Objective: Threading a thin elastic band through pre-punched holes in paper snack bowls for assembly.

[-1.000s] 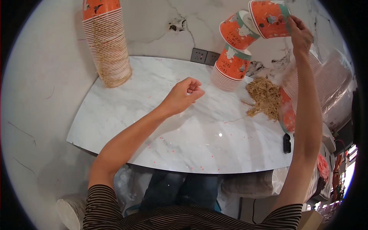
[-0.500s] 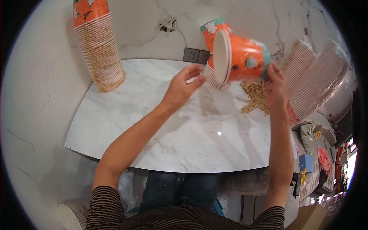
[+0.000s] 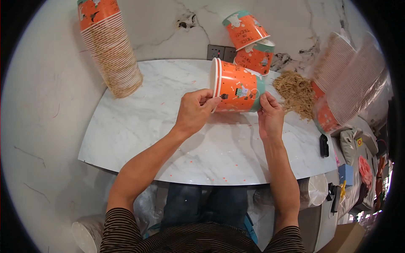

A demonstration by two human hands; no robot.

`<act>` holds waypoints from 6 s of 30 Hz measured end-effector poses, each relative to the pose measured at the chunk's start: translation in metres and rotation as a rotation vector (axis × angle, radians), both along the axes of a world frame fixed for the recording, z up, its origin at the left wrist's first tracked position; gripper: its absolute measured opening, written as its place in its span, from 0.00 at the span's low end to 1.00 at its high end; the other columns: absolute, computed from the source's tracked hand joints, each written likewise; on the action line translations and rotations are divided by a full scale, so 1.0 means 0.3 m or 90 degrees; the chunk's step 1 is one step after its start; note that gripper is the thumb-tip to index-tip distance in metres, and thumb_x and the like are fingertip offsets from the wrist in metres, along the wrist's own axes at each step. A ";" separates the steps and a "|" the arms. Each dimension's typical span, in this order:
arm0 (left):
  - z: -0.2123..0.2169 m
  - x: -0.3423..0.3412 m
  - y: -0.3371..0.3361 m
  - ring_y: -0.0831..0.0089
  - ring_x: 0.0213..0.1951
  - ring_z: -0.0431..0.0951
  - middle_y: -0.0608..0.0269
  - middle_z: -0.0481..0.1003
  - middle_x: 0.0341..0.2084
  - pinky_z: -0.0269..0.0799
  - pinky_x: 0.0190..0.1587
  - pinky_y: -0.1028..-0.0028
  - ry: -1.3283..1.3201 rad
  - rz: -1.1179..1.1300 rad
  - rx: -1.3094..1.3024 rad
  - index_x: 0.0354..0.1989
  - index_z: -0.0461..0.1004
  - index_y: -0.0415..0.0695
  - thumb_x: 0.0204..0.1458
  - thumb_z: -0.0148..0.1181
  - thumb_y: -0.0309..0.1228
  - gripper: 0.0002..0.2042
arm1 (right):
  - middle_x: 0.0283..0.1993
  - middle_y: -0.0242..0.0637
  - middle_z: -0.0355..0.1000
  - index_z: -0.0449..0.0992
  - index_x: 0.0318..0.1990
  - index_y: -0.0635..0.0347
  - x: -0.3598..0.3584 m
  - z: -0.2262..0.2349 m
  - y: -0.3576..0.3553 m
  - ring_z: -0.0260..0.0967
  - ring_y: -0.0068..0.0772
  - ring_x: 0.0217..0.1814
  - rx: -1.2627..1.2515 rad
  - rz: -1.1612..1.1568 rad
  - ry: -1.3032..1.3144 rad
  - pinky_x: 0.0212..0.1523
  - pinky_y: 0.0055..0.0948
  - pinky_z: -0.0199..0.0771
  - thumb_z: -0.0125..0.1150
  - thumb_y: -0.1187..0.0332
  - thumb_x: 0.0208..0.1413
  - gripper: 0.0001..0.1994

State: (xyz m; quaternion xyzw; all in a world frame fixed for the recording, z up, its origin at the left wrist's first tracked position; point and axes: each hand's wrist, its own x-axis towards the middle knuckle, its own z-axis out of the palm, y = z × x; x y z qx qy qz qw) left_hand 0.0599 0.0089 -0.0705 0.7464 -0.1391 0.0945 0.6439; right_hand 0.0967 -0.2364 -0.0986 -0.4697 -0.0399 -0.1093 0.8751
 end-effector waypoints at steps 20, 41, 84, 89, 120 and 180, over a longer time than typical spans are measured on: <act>0.105 -0.054 0.313 0.84 0.35 0.73 0.70 0.78 0.34 0.72 0.42 0.79 -0.220 0.191 -0.034 0.42 0.78 0.37 0.68 0.58 0.29 0.07 | 0.51 0.34 0.79 0.76 0.56 0.66 -0.081 0.083 0.081 0.75 0.24 0.52 0.077 -0.004 -0.063 0.58 0.29 0.72 0.64 0.68 0.68 0.14; 0.075 -0.308 0.208 0.57 0.41 0.76 0.59 0.75 0.32 0.74 0.54 0.57 -0.548 0.023 0.610 0.39 0.79 0.41 0.41 0.61 0.16 0.14 | 0.35 0.35 0.75 0.77 0.40 0.64 0.162 -0.080 0.029 0.76 0.29 0.33 -0.226 0.145 0.236 0.34 0.31 0.85 0.64 0.72 0.63 0.05; -0.160 0.103 -0.633 0.60 0.32 0.85 0.56 0.84 0.26 0.77 0.37 0.61 -0.051 -0.058 0.430 0.36 0.87 0.42 0.58 0.65 0.33 0.09 | 0.66 0.49 0.69 0.72 0.65 0.54 0.346 -0.095 -0.722 0.65 0.54 0.69 -1.015 -0.367 -0.404 0.70 0.45 0.66 0.60 0.76 0.60 0.24; -0.123 0.014 -0.595 0.52 0.32 0.83 0.51 0.81 0.24 0.75 0.36 0.57 -0.082 -0.080 0.433 0.35 0.86 0.41 0.57 0.65 0.34 0.09 | 0.76 0.51 0.58 0.68 0.70 0.52 0.504 -0.166 -0.884 0.56 0.59 0.76 -1.284 -0.283 -0.192 0.75 0.49 0.59 0.57 0.82 0.51 0.35; 0.037 -0.402 0.028 0.62 0.31 0.85 0.56 0.83 0.25 0.77 0.38 0.65 0.129 -0.210 0.487 0.37 0.85 0.40 0.58 0.64 0.31 0.08 | 0.37 0.38 0.82 0.82 0.48 0.72 -0.401 0.073 0.058 0.80 0.23 0.35 -0.490 0.651 0.152 0.38 0.23 0.82 0.65 0.76 0.64 0.09; 0.123 -0.366 0.119 0.79 0.22 0.75 0.65 0.82 0.23 0.67 0.27 0.77 -0.128 0.090 0.457 0.47 0.75 0.43 0.47 0.78 0.29 0.21 | 0.19 0.15 0.60 0.84 0.37 0.66 -0.422 0.037 0.264 0.48 0.06 0.21 -0.453 0.140 -0.138 0.22 0.18 0.43 0.69 0.74 0.59 0.04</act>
